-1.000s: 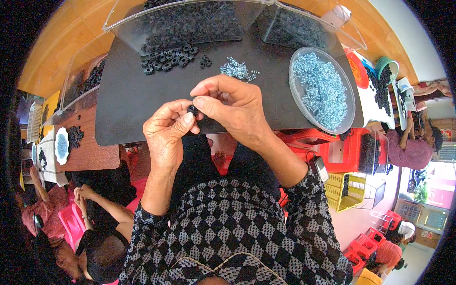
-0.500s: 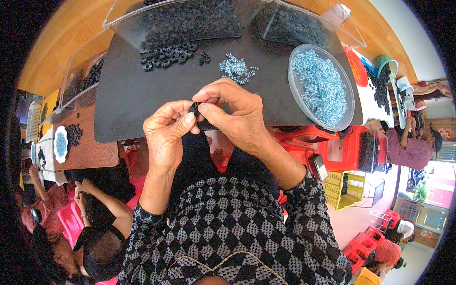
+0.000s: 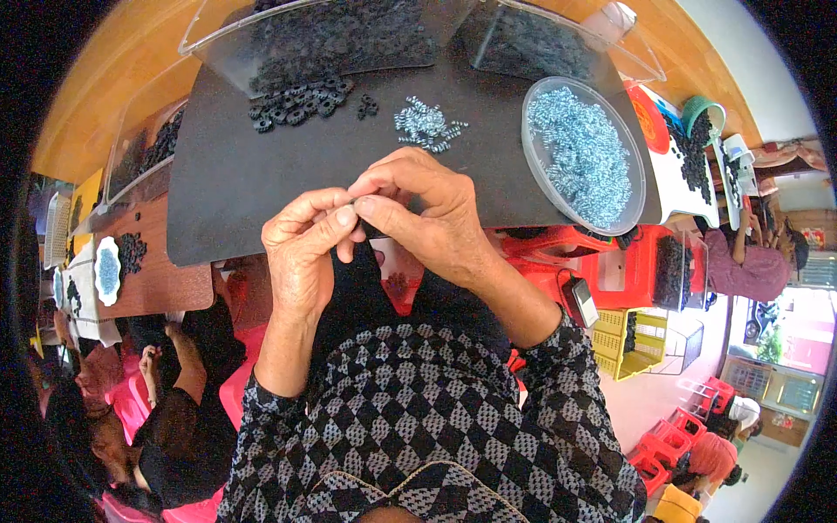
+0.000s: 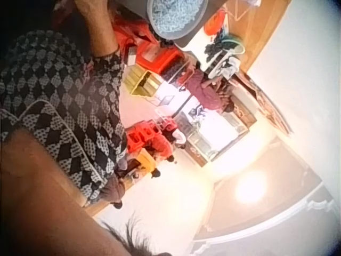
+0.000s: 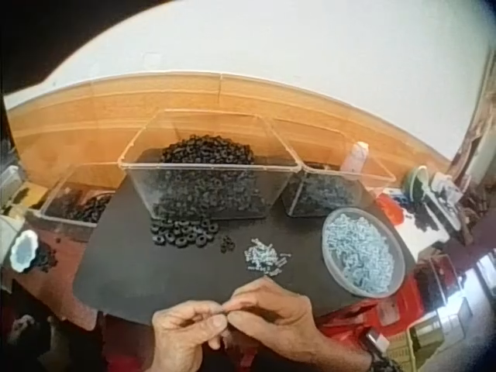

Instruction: Manually assemble small plastic components by inserting tiny beads into designated slots.

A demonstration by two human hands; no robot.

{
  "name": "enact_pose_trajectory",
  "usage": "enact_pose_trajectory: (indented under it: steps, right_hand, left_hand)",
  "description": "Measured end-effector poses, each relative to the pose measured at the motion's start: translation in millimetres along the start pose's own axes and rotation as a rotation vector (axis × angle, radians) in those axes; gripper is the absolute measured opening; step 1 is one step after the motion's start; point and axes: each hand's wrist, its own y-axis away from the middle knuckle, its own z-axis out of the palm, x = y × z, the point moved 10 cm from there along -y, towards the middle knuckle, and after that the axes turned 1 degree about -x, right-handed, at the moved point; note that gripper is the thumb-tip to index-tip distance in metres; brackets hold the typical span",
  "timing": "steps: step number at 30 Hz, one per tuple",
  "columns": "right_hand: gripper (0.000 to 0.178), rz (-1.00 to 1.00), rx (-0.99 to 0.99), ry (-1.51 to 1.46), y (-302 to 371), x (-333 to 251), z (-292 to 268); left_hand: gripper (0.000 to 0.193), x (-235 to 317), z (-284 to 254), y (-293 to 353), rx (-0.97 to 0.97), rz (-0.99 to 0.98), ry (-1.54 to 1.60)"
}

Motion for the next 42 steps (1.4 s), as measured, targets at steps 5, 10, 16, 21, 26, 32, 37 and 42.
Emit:
enact_pose_trajectory:
  steps: [5,10,16,21,26,32,37,42]
  right_hand:
    - [0.011,0.102,0.05,-0.065,3.8,9.2,-1.4]
    - [0.012,0.156,0.061,-0.049,9.2,12.7,-2.4]
    - [0.01,0.162,0.114,-0.102,12.0,9.4,-5.5]
    - [0.01,0.239,0.146,-0.193,14.6,8.3,-6.9]
    - [0.013,0.307,0.076,-0.155,18.2,12.8,-1.5]
    - [0.012,0.322,0.06,-0.112,17.2,11.0,0.7]
    - [0.011,0.285,0.106,-0.098,17.6,10.0,0.4]
    - [0.011,0.266,0.022,0.131,17.5,9.7,2.3]
  left_hand:
    - [0.019,-0.1,-0.7,2.8,0.043,0.027,-0.03]
    - [0.021,3.1,-1.4,3.0,0.01,0.056,-0.089]
    - [0.019,3.3,-0.9,3.5,-0.003,0.079,-0.093]
    - [0.018,6.1,2.2,6.3,-0.032,0.079,-0.078]
    - [0.018,7.8,0.3,6.9,-0.031,0.125,-0.1]
    - [0.016,12.9,-0.6,9.3,-0.038,0.175,-0.162]
    - [0.015,14.2,3.5,10.1,-0.058,0.183,-0.183]
    - [0.015,9.7,1.2,10.4,-0.043,0.134,-0.171]
